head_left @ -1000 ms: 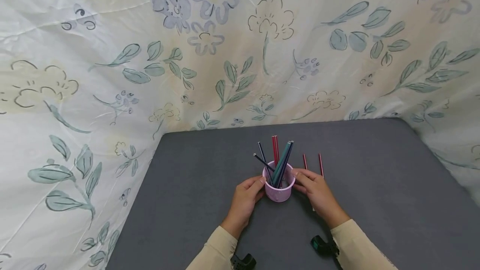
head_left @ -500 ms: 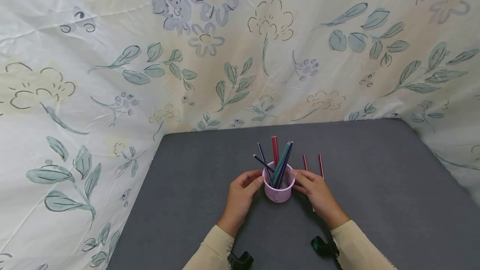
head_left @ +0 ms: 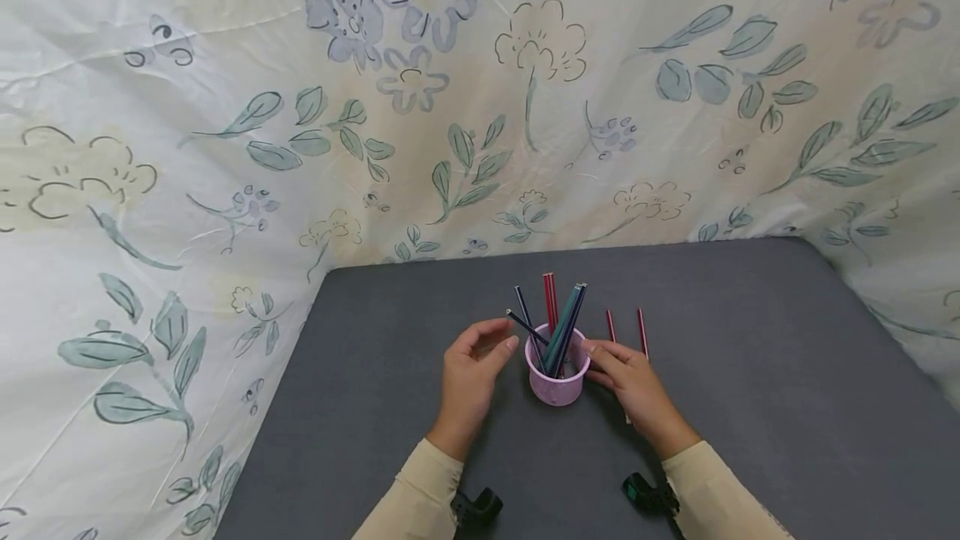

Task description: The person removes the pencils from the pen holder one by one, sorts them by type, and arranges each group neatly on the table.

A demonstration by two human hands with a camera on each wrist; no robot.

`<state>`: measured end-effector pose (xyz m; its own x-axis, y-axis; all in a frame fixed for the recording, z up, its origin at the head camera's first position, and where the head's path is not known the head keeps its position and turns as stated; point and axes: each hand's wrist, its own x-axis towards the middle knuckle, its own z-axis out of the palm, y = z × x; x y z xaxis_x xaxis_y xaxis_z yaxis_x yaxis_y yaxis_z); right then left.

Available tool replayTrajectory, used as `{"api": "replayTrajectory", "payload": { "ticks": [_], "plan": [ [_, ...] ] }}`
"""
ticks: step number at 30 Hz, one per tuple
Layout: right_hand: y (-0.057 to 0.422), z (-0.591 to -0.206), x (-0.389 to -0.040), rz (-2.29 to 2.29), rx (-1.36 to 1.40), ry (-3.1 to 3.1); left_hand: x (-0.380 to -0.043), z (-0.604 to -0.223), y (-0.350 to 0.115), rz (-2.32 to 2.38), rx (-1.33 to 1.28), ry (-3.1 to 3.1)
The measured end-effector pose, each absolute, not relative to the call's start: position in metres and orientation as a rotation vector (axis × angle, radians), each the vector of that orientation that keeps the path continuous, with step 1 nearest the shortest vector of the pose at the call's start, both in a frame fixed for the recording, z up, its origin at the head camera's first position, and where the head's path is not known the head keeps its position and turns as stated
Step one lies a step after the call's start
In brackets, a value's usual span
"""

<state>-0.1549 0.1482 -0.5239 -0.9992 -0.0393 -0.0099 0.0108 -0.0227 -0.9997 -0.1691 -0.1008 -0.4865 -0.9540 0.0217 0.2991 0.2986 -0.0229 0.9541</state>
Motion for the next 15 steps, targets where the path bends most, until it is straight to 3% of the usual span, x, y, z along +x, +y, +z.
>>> {"api": "replayTrajectory", "payload": {
  "ticks": [15],
  "plan": [
    [0.153, -0.526, -0.159, -2.238, -0.060, 2.145, -0.178, -0.469, -0.090, -2.078, -0.447, -1.974]
  ]
}}
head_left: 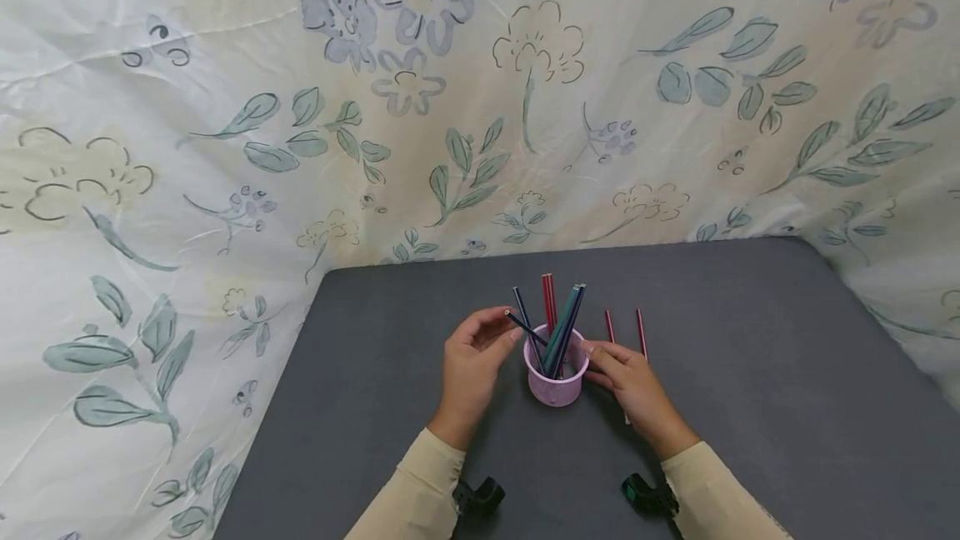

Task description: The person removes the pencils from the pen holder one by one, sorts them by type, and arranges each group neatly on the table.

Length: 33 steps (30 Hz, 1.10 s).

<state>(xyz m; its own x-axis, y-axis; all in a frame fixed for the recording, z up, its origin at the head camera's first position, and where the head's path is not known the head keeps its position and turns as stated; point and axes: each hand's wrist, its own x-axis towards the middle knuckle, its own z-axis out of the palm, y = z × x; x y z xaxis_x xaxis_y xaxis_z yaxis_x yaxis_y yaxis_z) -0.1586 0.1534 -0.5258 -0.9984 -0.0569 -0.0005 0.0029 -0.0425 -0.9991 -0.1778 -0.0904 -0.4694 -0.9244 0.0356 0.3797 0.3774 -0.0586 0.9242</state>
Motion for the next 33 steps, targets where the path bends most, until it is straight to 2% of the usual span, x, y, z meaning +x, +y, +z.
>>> {"api": "replayTrajectory", "payload": {
  "ticks": [33],
  "plan": [
    [0.1524, -0.5271, -0.1520, -2.198, -0.048, 2.184, -0.1843, -0.4745, -0.0850, -2.049, -0.499, -1.973]
  ]
}}
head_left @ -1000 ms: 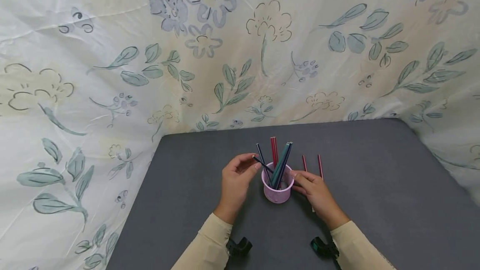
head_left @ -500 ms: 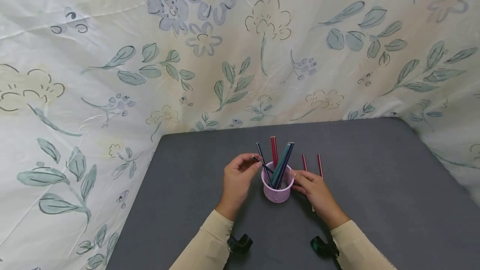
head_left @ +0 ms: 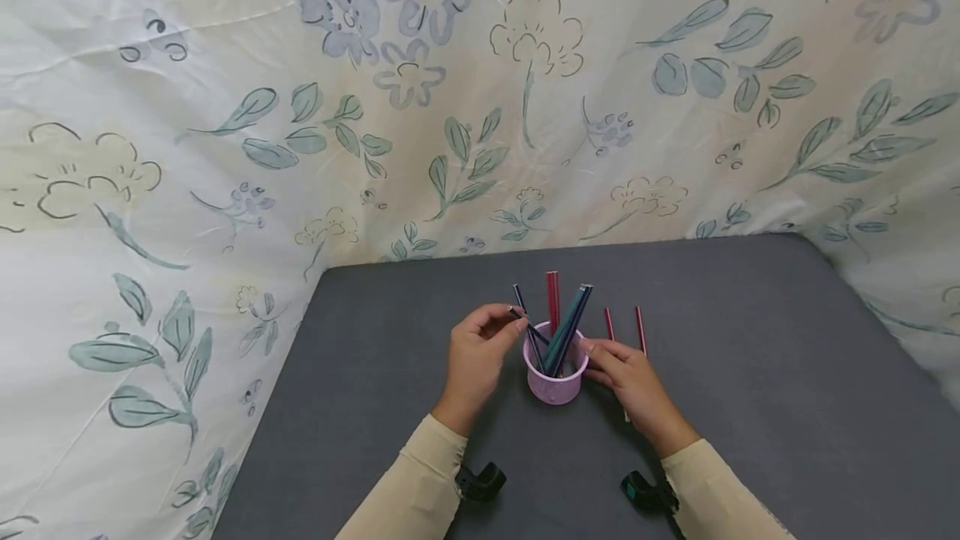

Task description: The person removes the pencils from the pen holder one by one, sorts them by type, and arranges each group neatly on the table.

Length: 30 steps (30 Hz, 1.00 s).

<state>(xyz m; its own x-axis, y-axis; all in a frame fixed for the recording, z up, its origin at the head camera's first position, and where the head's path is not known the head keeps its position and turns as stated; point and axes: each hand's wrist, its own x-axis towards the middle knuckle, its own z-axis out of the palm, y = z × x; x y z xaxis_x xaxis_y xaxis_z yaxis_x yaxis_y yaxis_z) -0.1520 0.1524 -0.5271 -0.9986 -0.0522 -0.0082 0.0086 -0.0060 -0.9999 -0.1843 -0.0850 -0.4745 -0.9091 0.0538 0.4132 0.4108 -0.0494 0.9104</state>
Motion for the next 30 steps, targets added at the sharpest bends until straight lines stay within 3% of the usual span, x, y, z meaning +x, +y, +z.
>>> {"api": "replayTrajectory", "payload": {
  "ticks": [30],
  "plan": [
    [0.159, -0.524, -0.157, -2.150, -0.011, 2.180, -0.179, -0.419, -0.112, -1.856, -0.503, -1.769]
  ]
}}
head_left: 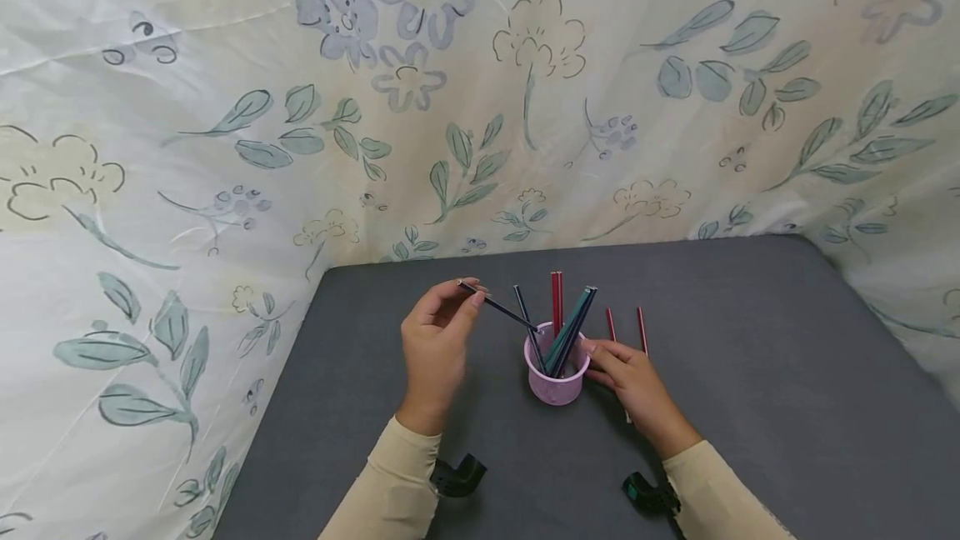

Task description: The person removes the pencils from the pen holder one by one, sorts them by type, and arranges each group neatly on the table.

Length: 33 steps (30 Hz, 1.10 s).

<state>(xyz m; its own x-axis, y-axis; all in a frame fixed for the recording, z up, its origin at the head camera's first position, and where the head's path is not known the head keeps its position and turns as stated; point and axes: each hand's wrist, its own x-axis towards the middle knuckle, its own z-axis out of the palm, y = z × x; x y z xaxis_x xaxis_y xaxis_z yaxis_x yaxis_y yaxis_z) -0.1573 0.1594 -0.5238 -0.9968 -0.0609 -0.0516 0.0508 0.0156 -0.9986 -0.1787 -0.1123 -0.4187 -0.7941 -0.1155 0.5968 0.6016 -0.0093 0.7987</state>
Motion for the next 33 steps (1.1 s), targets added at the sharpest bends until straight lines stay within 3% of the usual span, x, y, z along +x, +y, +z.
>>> {"api": "replayTrajectory", "payload": {
  "ticks": [21, 33],
  "plan": [
    [0.156, -0.522, -0.154, -2.182, 0.003, 2.179, -0.174, -0.411, -0.144, -1.823, -0.424, -1.857],
    [0.162, -0.521, -0.158, -2.173, -0.008, 2.173, -0.178, -0.437, -0.149, -1.910, -0.266, -2.050]
  ]
}}
